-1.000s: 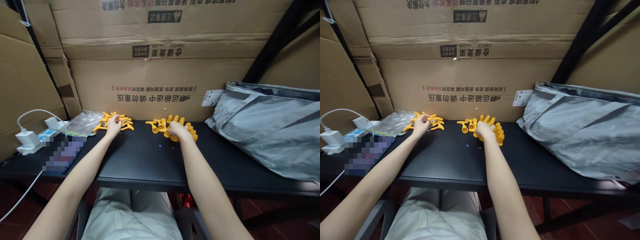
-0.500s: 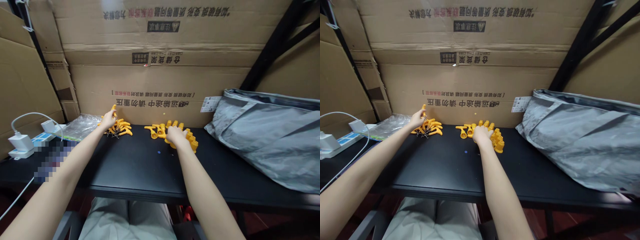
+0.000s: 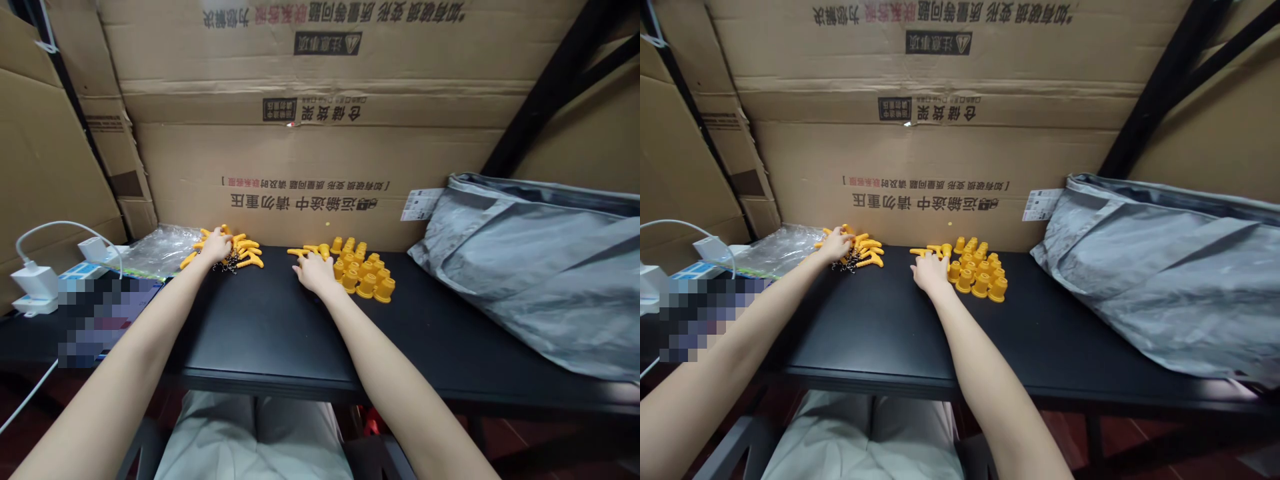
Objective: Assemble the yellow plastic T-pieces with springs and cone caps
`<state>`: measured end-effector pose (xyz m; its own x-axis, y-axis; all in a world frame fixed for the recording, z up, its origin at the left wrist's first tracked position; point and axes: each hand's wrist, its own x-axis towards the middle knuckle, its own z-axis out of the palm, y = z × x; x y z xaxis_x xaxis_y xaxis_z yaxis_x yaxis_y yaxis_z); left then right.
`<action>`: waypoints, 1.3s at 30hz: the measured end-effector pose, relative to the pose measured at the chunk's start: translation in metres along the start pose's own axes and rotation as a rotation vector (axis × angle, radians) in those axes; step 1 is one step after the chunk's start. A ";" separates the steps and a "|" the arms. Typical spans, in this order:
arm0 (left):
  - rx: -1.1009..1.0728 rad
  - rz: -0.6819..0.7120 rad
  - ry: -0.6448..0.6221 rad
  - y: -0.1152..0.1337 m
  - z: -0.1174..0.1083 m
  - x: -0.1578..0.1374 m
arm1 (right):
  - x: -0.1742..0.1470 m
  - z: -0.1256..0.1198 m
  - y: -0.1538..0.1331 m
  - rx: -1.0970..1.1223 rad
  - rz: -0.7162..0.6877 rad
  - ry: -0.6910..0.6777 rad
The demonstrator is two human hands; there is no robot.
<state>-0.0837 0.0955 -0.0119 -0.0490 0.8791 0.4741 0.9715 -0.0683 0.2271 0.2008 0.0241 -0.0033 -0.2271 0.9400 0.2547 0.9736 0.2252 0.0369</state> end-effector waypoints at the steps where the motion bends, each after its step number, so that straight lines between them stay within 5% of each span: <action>1: 0.050 0.023 -0.027 0.003 -0.001 -0.002 | 0.001 0.002 0.000 -0.002 0.001 -0.010; 11: 0.061 0.148 -0.100 0.023 -0.001 -0.010 | 0.002 0.007 -0.001 0.007 0.039 -0.080; 16: 0.047 -0.039 -0.157 0.028 -0.002 -0.004 | 0.002 0.008 -0.002 0.014 0.040 -0.062; 25: -0.019 -0.008 -0.044 0.028 -0.002 -0.012 | 0.003 0.009 -0.003 0.055 0.069 -0.018; 31: -0.089 0.040 0.025 0.051 -0.016 -0.021 | 0.002 0.004 -0.005 0.105 0.113 0.068; 35: -0.167 0.177 0.026 0.074 -0.032 -0.035 | 0.004 0.001 -0.003 0.122 0.046 0.183; 39: -0.185 0.258 -0.004 0.088 -0.044 -0.051 | 0.004 -0.003 -0.002 0.164 -0.170 0.323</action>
<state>-0.0060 0.0240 0.0208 0.1951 0.8235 0.5328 0.8928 -0.3739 0.2510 0.1974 0.0268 0.0010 -0.3408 0.7623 0.5502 0.9002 0.4334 -0.0429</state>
